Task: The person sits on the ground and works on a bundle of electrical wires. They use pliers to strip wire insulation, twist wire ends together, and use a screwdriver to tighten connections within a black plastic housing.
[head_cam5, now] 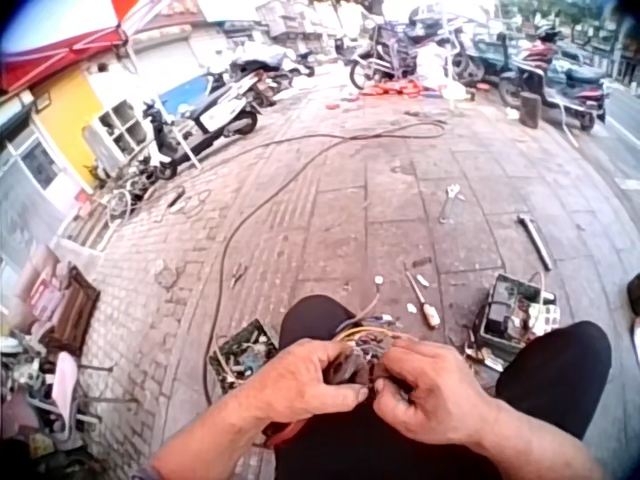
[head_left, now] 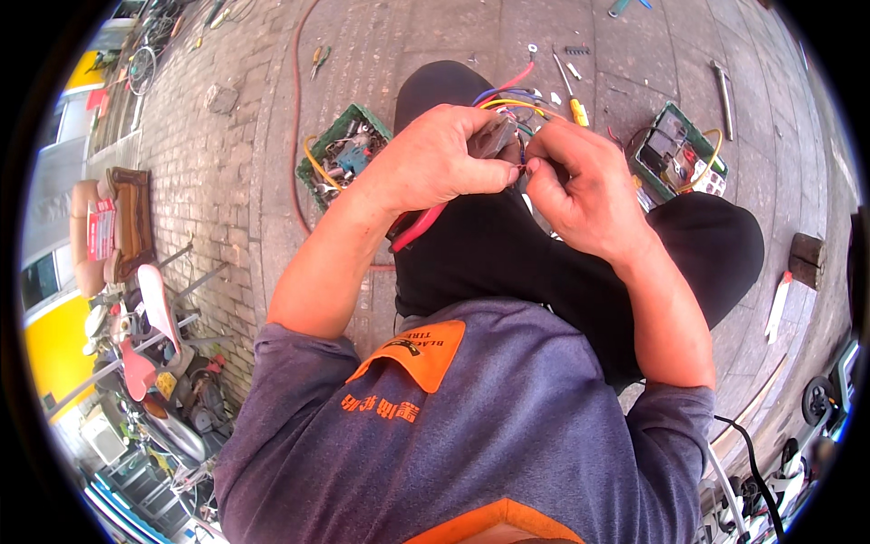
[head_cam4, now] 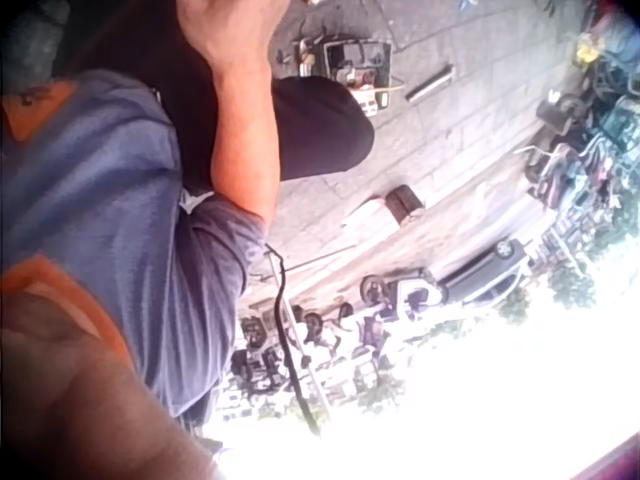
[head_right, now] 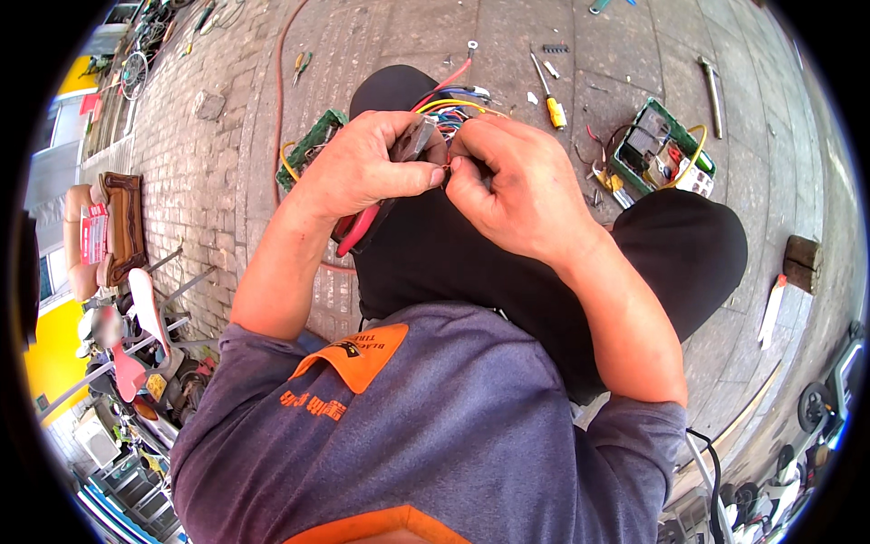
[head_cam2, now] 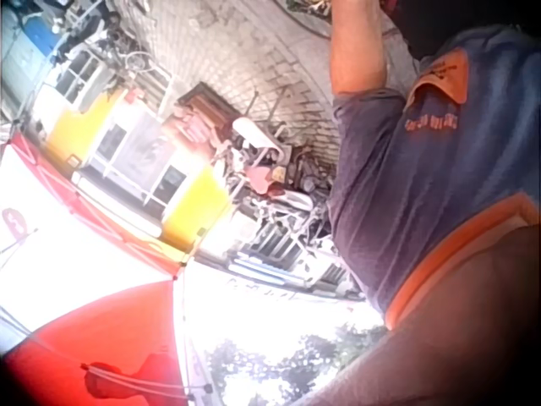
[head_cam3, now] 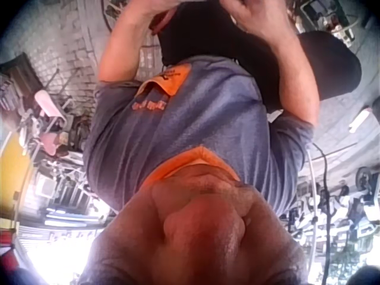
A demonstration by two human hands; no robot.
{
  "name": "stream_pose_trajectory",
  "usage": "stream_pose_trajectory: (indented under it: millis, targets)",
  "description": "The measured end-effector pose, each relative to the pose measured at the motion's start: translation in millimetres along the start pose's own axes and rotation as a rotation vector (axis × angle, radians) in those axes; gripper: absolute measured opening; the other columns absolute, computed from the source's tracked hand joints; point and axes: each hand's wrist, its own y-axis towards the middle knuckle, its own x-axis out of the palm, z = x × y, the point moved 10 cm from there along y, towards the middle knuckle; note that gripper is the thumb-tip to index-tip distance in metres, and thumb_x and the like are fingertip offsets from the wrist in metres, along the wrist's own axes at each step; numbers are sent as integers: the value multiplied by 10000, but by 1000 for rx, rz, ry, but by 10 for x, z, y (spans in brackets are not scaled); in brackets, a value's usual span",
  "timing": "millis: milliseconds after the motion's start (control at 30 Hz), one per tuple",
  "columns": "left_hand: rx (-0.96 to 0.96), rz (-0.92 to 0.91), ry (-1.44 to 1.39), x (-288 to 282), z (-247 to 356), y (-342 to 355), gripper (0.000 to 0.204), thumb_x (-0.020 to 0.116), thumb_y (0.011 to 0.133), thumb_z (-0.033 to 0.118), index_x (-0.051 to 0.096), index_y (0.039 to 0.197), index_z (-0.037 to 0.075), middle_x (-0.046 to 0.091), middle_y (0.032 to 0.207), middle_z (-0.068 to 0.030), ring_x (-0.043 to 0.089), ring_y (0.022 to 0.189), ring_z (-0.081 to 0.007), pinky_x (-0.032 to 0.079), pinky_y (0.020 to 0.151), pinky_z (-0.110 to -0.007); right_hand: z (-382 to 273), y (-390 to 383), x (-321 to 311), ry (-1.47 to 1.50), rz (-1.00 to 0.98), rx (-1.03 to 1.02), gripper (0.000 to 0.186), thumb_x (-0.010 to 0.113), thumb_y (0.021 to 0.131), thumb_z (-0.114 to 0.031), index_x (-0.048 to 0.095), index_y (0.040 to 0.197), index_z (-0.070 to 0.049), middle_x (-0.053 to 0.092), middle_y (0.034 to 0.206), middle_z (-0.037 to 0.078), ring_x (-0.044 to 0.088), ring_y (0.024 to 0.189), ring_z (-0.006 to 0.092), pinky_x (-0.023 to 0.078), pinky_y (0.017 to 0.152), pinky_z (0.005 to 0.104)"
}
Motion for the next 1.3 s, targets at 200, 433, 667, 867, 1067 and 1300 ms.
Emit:
stream_pose_trajectory:
  millis: [200, 433, 667, 867, 1067, 1300]
  targets:
    - [12, 8, 85, -3, -21, 18, 146, 791, 815, 164, 710, 879, 60, 517, 738, 90, 445, 690, -49, 358, 623, -262, 92, -20, 68, 16, -29, 116, 155, 648, 921, -112, 621, 828, 9, 640, 784, 208, 659, 740, 418, 520, 669, 500]
    - [16, 1, 39, 3, -20, 8, 155, 800, 824, 170, 707, 879, 59, 534, 752, 88, 455, 698, -48, 367, 635, -256, 522, -158, 284, 446, -143, 441, 175, 638, 1020, -143, 661, 926, 2, 592, 748, 59, 526, 682, 138, 472, 634, 345]
    - [32, -4, -36, -31, -56, -7, 183, 819, 834, 195, 707, 895, 64, 539, 756, 88, 462, 693, -48, 369, 631, -253, 268, -60, 109, 418, -33, 252, 71, 683, 975, -63, 653, 954, -2, 614, 839, 18, 532, 750, 101, 470, 667, 296]
    - [39, 0, -52, -11, -23, -8, 192, 823, 835, 199, 712, 907, 61, 565, 765, 80, 486, 703, -47, 389, 641, -252, 221, -51, 101, 260, -33, 132, 69, 686, 939, -55, 646, 949, 0, 618, 817, 61, 569, 741, 149, 482, 669, 323]
    - [36, -6, 43, -39, -86, 14, 189, 820, 846, 204, 713, 917, 64, 596, 780, 71, 509, 712, -44, 401, 645, -250, 456, -80, 126, 446, -36, 291, 206, 551, 1112, -136, 626, 987, 9, 545, 798, -8, 473, 731, 84, 436, 645, 291]
    - [80, 36, -123, -49, -84, 25, 234, 819, 902, 242, 694, 971, 57, 619, 779, 50, 509, 664, -36, 386, 592, -229, 344, -131, 144, 469, 13, 293, 120, 727, 1004, -105, 645, 1023, -19, 569, 884, -8, 483, 778, 81, 443, 692, 265]
